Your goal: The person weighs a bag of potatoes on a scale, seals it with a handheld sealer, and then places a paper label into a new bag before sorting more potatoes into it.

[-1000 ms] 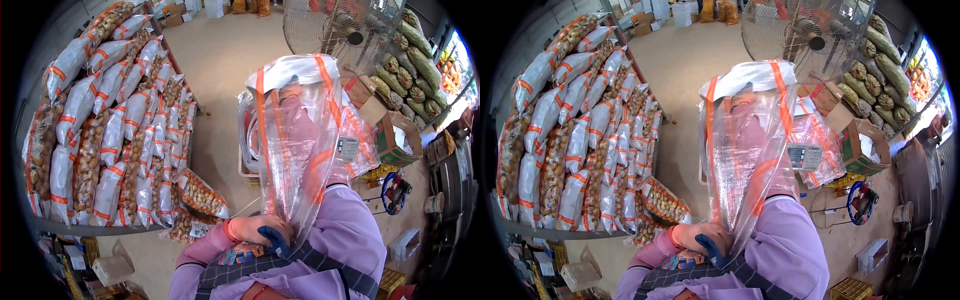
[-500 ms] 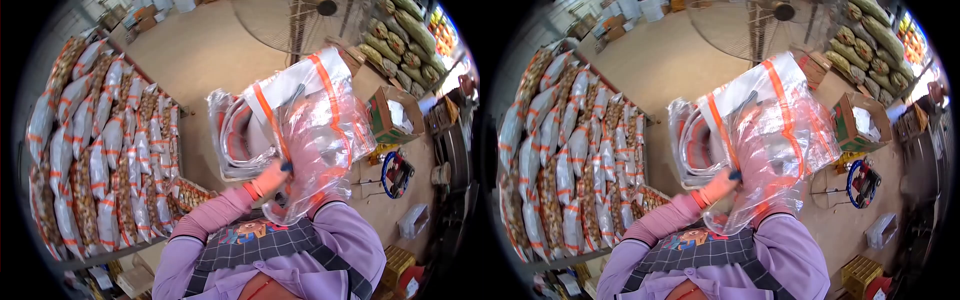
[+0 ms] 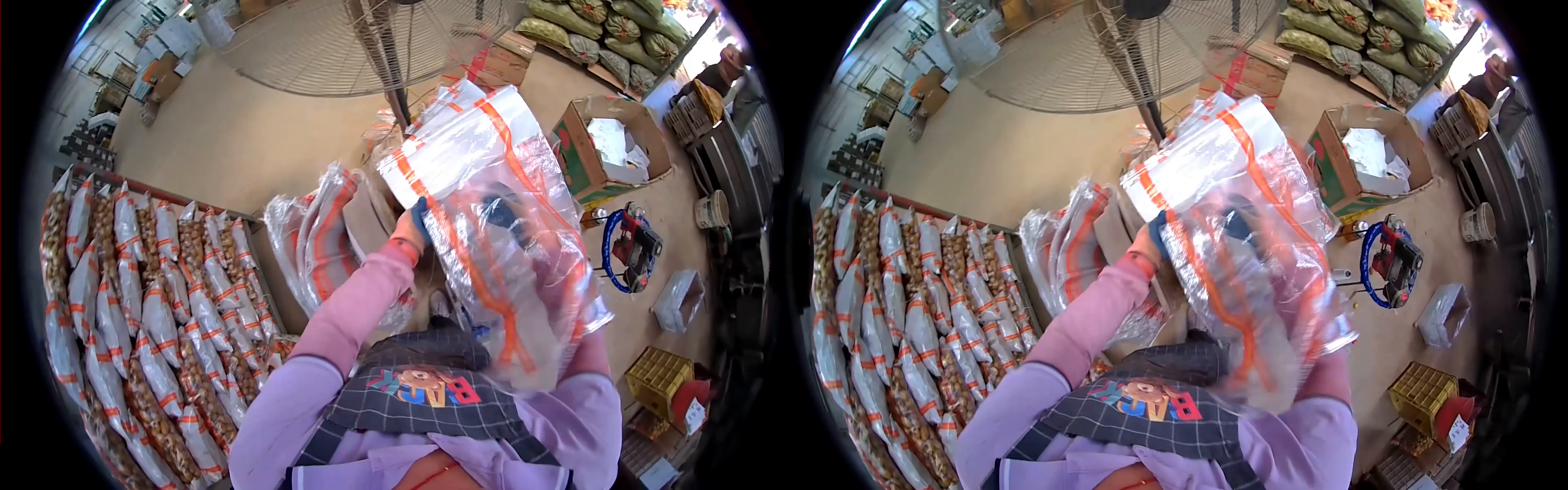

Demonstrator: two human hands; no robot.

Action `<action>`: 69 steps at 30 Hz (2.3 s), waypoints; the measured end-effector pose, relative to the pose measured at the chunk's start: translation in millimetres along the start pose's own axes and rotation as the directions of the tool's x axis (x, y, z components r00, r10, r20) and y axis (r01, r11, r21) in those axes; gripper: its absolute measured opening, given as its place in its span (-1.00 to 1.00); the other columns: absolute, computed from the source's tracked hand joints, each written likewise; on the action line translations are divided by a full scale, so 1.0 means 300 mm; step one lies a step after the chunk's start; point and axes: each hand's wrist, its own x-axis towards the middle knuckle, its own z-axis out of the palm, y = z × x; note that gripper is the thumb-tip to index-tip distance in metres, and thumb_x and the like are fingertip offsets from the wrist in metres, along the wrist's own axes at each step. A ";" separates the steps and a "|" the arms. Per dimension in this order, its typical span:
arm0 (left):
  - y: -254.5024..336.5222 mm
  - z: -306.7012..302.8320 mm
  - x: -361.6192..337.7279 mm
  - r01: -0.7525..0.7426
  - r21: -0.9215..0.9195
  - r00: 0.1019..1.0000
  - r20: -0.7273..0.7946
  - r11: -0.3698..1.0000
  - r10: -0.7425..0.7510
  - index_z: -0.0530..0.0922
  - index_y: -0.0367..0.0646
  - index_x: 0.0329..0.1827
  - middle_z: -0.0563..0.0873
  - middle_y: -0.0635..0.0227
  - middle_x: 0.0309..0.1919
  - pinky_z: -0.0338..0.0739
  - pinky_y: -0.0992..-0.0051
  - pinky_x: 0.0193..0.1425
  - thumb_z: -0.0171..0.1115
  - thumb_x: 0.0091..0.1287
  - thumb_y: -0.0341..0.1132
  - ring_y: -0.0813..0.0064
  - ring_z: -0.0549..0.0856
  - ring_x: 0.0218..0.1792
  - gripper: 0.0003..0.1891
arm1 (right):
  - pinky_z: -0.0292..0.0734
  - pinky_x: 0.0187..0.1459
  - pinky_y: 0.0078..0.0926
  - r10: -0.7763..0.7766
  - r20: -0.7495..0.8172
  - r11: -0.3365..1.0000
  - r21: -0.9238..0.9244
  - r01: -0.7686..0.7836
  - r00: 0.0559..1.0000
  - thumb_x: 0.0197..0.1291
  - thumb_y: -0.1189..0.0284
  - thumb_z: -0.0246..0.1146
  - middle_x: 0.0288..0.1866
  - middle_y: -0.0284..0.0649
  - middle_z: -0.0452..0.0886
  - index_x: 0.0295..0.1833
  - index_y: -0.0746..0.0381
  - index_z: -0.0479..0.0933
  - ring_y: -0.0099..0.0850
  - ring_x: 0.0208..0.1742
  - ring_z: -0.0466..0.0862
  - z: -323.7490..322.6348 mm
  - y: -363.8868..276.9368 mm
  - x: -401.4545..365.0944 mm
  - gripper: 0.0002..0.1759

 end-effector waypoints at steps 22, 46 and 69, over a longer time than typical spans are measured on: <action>0.243 -0.355 -0.034 0.018 0.982 0.704 -0.146 0.188 0.695 0.33 -0.40 0.25 0.47 -0.09 0.19 0.31 0.36 0.27 0.28 0.21 -0.17 0.11 0.49 0.18 -0.36 | 0.40 0.14 -0.54 0.101 -0.154 0.877 -0.452 -0.161 0.983 0.20 0.53 0.18 0.06 -0.11 0.60 0.17 0.42 0.45 -0.43 0.06 0.57 -0.045 0.456 -0.015 -0.59; -0.192 -0.516 -0.927 0.484 0.853 0.774 -0.521 0.194 0.360 0.34 0.10 0.37 0.23 0.21 0.42 -0.10 -0.09 0.44 0.29 0.13 -0.11 0.08 0.19 0.41 -0.33 | 0.40 0.15 -0.31 0.760 0.125 -0.054 -0.966 0.253 0.638 0.01 0.22 0.30 0.03 0.03 0.60 0.00 0.20 0.60 -0.10 0.11 0.55 0.305 1.494 0.306 -0.56; -0.241 -0.508 -0.935 0.516 0.820 0.696 -0.570 0.247 0.436 0.28 -0.12 0.37 0.24 -0.10 0.34 -0.07 -0.11 0.42 0.27 0.13 0.00 -0.09 0.20 0.36 -0.25 | 0.46 0.00 -0.44 0.728 0.389 0.401 -0.910 0.110 0.564 0.17 0.38 0.24 -0.11 -0.08 0.65 0.01 0.33 0.55 -0.30 -0.11 0.61 0.371 1.191 0.232 -0.67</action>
